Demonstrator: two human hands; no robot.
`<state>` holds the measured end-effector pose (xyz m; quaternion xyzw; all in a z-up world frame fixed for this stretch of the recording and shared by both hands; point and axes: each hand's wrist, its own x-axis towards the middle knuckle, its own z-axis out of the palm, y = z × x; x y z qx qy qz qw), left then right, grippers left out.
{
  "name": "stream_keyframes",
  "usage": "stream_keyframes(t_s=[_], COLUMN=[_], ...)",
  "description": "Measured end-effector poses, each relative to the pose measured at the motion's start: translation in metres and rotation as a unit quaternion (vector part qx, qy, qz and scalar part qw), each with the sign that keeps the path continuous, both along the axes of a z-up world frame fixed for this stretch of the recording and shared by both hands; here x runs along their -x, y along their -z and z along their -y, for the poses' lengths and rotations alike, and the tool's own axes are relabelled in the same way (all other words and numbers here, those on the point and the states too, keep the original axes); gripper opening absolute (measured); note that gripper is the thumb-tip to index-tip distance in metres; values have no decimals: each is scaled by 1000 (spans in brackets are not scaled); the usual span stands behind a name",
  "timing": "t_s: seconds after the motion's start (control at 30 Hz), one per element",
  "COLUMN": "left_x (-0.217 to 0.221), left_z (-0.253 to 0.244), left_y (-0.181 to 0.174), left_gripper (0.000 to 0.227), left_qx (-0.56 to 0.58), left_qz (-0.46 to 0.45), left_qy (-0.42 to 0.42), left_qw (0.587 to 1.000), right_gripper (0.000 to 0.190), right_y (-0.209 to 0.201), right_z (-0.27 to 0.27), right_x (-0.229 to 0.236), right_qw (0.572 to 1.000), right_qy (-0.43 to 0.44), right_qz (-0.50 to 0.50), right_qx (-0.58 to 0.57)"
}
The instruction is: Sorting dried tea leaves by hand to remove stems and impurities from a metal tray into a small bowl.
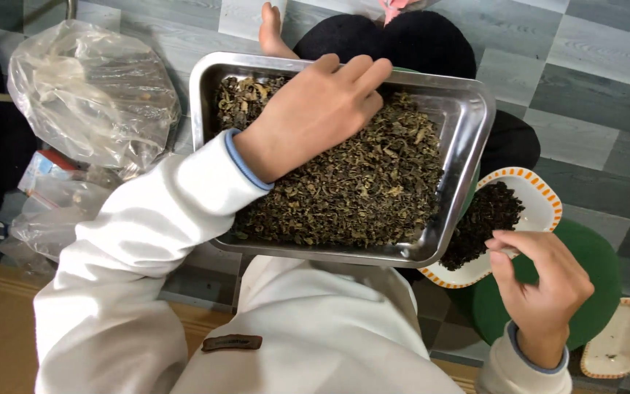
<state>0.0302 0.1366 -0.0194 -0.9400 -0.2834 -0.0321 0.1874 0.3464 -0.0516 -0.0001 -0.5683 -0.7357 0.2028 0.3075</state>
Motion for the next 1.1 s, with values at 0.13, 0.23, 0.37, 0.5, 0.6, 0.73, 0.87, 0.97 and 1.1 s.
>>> stream_keyframes(t_s=[0.13,0.23,0.37,0.5,0.6,0.73,0.87,0.97,1.1], left_x=[0,1,5,9,6,4,7,14,27], left_z=[-4,-4,2,4,2,1,4,8,18], left_y=[2,-1,-7,-9,-5,-1,-6,-13,-21], left_gripper=[16,16,17,19,18,19,15,19,29], left_qx=[9,-13,-13,-23,-18,-10,3,19,70], left_qz=[8,-8,3,8,15,-12,-17,4,74], left_qy=[15,13,4,-8,3,0,-14,-28,-48], left_qw=[1000,1000,1000,1000,1000,1000,1000,999,994], right_gripper=[19,19,12,4,6,8,13,12,13], right_y=[6,10,10,-1,-8,-7,14,28,34], right_z=[9,8,2,-18,-52,-104,-144,-156,-161], right_x=[-6,-8,-6,2,11,33,50,60,68], right_qw=[1000,999,1000,999,991,971,949,939,933], right_qy=[26,27,10,-31,-102,-147,-166,-162,-156], right_qz=[-10,-18,-15,12,74,148,217,265,296], right_qx=[-7,-12,-24,-27,-54,-116,-155,-147,-131])
